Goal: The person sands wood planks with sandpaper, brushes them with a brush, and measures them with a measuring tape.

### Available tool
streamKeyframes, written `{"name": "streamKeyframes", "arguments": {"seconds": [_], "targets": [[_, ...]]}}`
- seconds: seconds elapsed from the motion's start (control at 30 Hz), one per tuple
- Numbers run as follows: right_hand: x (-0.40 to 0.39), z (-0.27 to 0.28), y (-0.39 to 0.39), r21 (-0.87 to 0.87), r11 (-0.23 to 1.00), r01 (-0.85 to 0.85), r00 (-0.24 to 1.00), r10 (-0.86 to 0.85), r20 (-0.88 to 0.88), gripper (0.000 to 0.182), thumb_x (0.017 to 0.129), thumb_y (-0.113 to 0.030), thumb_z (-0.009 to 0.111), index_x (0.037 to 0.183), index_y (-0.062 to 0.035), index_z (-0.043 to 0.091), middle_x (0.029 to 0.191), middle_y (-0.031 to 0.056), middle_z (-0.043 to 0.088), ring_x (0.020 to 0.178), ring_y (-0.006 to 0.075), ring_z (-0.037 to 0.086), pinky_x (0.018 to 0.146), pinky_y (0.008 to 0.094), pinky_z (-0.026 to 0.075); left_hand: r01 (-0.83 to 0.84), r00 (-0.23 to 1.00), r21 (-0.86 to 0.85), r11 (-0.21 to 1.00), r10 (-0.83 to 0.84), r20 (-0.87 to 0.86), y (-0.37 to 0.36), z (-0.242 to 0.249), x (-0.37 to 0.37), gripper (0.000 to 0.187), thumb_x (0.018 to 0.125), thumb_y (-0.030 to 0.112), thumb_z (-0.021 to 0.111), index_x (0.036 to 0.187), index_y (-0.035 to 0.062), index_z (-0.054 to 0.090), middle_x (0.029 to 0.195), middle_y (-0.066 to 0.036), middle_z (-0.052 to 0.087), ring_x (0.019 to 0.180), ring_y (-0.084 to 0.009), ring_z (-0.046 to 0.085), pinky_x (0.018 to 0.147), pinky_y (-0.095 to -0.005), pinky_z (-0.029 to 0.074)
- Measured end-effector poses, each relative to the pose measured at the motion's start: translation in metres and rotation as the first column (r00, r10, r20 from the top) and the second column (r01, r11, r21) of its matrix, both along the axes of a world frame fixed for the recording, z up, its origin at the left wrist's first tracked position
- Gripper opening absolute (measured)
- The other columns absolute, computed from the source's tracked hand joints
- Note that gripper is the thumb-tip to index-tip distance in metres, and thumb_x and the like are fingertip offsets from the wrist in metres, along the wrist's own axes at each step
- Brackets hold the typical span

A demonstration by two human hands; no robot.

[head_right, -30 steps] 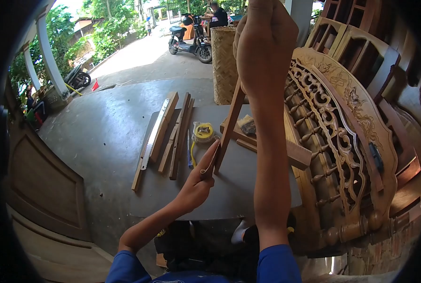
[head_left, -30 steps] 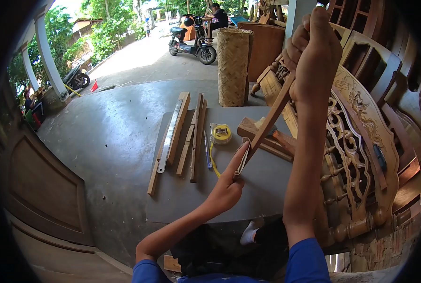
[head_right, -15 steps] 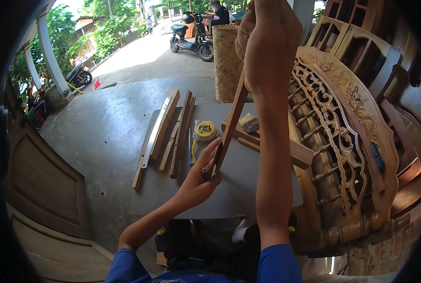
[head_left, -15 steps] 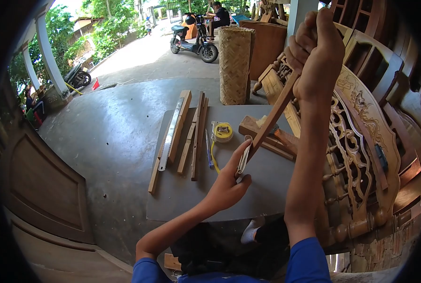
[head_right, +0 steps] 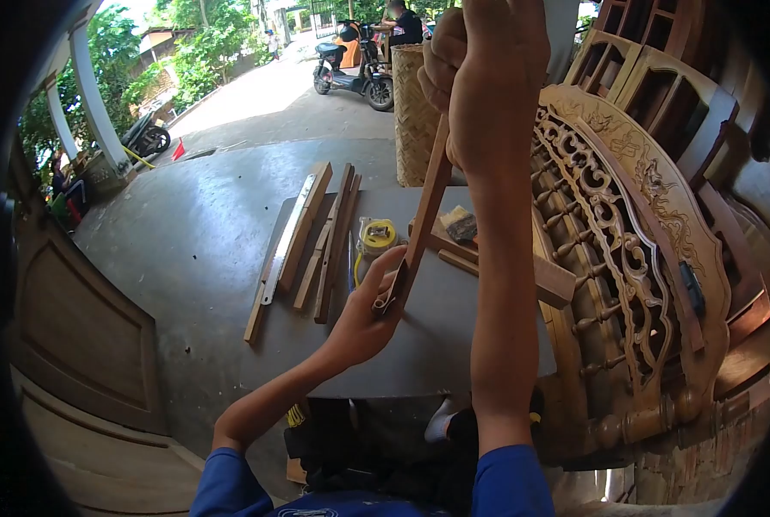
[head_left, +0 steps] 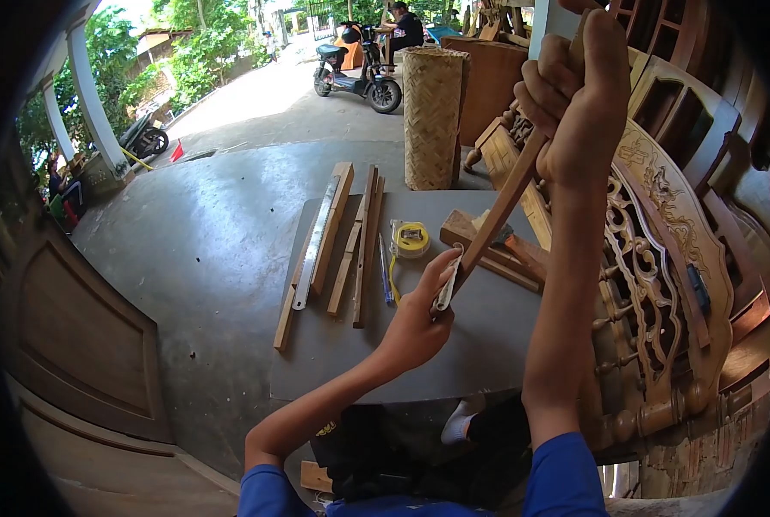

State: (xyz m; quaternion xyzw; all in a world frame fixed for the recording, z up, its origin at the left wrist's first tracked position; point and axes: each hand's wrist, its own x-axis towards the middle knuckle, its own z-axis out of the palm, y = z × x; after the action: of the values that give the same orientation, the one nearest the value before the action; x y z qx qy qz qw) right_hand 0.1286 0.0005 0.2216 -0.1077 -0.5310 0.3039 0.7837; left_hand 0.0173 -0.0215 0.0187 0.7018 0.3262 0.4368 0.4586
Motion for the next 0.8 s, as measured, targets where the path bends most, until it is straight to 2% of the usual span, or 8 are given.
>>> {"name": "streamKeyframes", "arguments": {"seconds": [0.07,0.27,0.37,0.47,0.57,0.6,0.7,0.8], "targets": [[0.000,-0.001,-0.004,0.010,0.998,-0.061,0.998,0.061,0.027,0.032,0.091,-0.042,0.040,0.098,-0.0113,0.046,0.045,-0.0079,0.021,0.032,0.0035,0.015,0.028,0.0203,0.012,0.001,0.999,-0.008,1.000,-0.002,-0.049,0.007,-0.002,0.002,0.052,0.084,-0.005,0.042,0.132,0.0088,0.026,0.101,-0.013,0.055,0.091,-0.0128,0.049,0.078,-0.0248,0.038],[0.002,-0.003,-0.005,0.050,0.988,-0.145,0.987,0.141,0.071,0.035,0.091,-0.046,0.037,0.096,-0.0122,0.046,0.044,-0.0080,0.020,0.031,0.0028,0.014,0.027,0.0206,0.011,0.151,0.980,0.021,0.988,-0.147,-0.132,0.025,-0.012,-0.006,0.053,0.085,-0.007,0.038,0.134,0.0104,0.029,0.106,-0.011,0.053,0.089,-0.0144,0.050,0.081,-0.0263,0.040],[0.003,-0.003,-0.004,0.080,0.974,-0.213,0.976,0.208,0.068,0.035,0.092,-0.046,0.035,0.095,-0.0124,0.045,0.044,-0.0080,0.021,0.030,0.0028,0.013,0.027,0.0207,0.011,0.123,0.992,0.181,0.976,-0.128,0.015,0.007,0.021,-0.013,0.052,0.086,-0.007,0.036,0.135,0.0095,0.029,0.113,-0.011,0.051,0.097,-0.0139,0.049,0.085,-0.0262,0.039],[0.008,-0.007,0.006,0.109,0.968,-0.227,0.970,0.215,0.114,0.034,0.092,-0.045,0.034,0.094,-0.0130,0.045,0.043,-0.0081,0.021,0.030,0.0029,0.013,0.026,0.0205,0.010,0.165,0.959,0.029,0.986,-0.167,0.229,0.004,0.025,-0.015,0.063,0.072,-0.015,0.037,0.131,0.0063,0.036,0.119,-0.013,0.052,0.115,-0.0162,0.042,0.093,-0.0278,0.033],[0.014,-0.010,0.013,0.135,0.954,-0.268,0.959,0.251,0.133,0.033,0.093,-0.044,0.033,0.093,-0.0136,0.044,0.043,-0.0083,0.021,0.029,0.0029,0.013,0.026,0.0202,0.010,0.159,0.984,-0.232,0.960,-0.174,-0.044,0.016,0.007,-0.017,0.053,0.078,-0.009,0.040,0.129,0.0055,0.040,0.117,-0.012,0.053,0.111,-0.0151,0.044,0.091,-0.0268,0.034],[0.011,-0.008,0.010,0.131,0.952,-0.276,0.957,0.261,0.124,0.032,0.093,-0.044,0.033,0.093,-0.0136,0.044,0.043,-0.0083,0.021,0.029,0.0028,0.013,0.026,0.0202,0.010,0.158,0.982,0.009,0.987,-0.157,-0.101,0.020,-0.002,-0.015,0.045,0.082,-0.004,0.043,0.126,0.0045,0.043,0.112,-0.010,0.055,0.104,-0.0132,0.048,0.088,-0.0254,0.036],[0.003,-0.005,-0.002,0.126,0.950,-0.287,0.956,0.276,0.099,0.032,0.092,-0.044,0.034,0.093,-0.0136,0.044,0.043,-0.0083,0.021,0.029,0.0025,0.012,0.026,0.0201,0.010,0.156,0.981,-0.137,0.978,-0.170,-0.093,0.021,-0.006,-0.018,0.043,0.082,-0.004,0.044,0.124,0.0037,0.044,0.108,-0.008,0.056,0.100,-0.0121,0.048,0.085,-0.0246,0.037],[0.005,-0.005,0.002,0.154,0.935,-0.318,0.944,0.298,0.139,0.031,0.092,-0.043,0.035,0.094,-0.0135,0.044,0.043,-0.0082,0.020,0.030,0.0023,0.012,0.026,0.0201,0.009,0.188,0.969,-0.141,0.972,-0.161,0.186,0.014,0.009,-0.015,0.044,0.080,-0.006,0.044,0.123,0.0032,0.045,0.107,-0.006,0.055,0.102,-0.0111,0.046,0.085,-0.0234,0.037]]}}
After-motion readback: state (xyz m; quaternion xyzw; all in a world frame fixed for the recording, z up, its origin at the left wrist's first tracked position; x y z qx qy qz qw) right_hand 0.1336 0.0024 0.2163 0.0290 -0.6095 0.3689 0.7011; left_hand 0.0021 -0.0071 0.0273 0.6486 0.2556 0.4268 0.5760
